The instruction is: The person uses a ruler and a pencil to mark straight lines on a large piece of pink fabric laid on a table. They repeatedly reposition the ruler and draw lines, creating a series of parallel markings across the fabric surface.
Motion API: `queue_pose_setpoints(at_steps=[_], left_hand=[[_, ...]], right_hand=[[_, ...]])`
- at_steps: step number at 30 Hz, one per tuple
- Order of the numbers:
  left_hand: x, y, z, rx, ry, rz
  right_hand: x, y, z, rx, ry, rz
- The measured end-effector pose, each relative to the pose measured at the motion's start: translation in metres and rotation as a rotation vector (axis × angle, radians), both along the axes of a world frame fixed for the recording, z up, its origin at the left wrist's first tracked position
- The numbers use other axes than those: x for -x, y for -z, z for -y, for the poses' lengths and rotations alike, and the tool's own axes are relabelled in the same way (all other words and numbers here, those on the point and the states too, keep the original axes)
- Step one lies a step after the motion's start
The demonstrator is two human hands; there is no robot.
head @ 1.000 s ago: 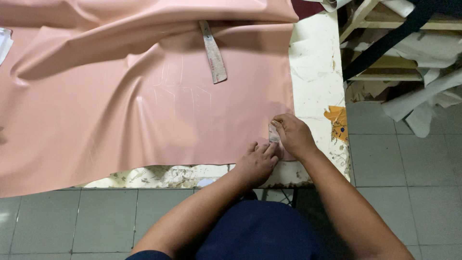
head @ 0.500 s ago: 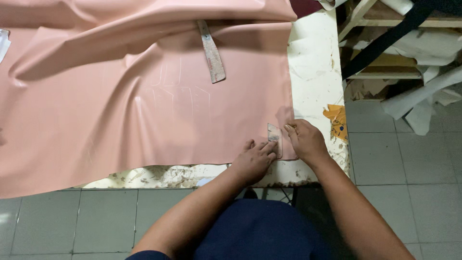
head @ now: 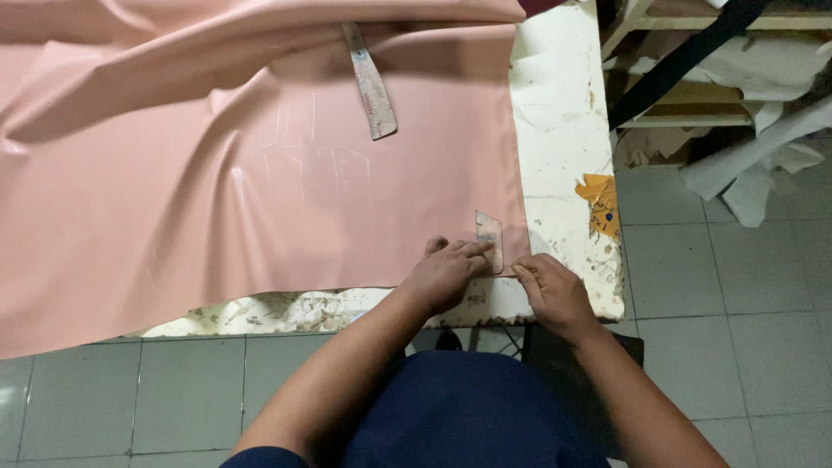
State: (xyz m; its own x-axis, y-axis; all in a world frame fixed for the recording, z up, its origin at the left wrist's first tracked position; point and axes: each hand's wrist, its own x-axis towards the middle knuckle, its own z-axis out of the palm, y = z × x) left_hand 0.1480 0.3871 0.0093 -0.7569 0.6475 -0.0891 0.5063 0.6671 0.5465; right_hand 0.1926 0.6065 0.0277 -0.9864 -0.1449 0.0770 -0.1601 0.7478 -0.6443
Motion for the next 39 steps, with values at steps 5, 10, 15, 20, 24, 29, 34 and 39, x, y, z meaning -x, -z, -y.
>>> queue_pose_setpoints(at_steps=[5, 10, 15, 20, 24, 29, 34, 39], left_hand=[[0.0, -0.001, 0.001, -0.043, -0.017, 0.053], [0.0, 0.003, 0.001, -0.047, -0.024, 0.038], [-0.001, 0.008, 0.002, -0.07, -0.021, 0.019], [0.0, 0.008, 0.004, -0.056, -0.004, 0.012], [0.0, 0.005, 0.004, -0.026, -0.001, -0.004], [-0.004, 0.008, 0.007, -0.034, 0.033, -0.021], [-0.008, 0.018, 0.007, -0.08, 0.014, -0.099], [-0.008, 0.023, 0.008, 0.001, 0.031, -0.115]], right_hand=[[-0.01, 0.001, 0.006, 0.037, -0.082, -0.066], [-0.007, 0.003, 0.019, 0.026, -0.137, -0.093], [-0.006, 0.002, 0.028, 0.055, -0.178, -0.167], [-0.005, 0.001, 0.028, 0.057, -0.104, -0.171], [0.008, 0.001, 0.02, 0.076, 0.114, -0.121], [0.032, 0.009, 0.016, 0.201, 0.166, 0.025], [0.032, 0.016, 0.015, 0.187, 0.141, 0.012], [0.034, 0.015, 0.025, 0.037, 0.028, -0.148]])
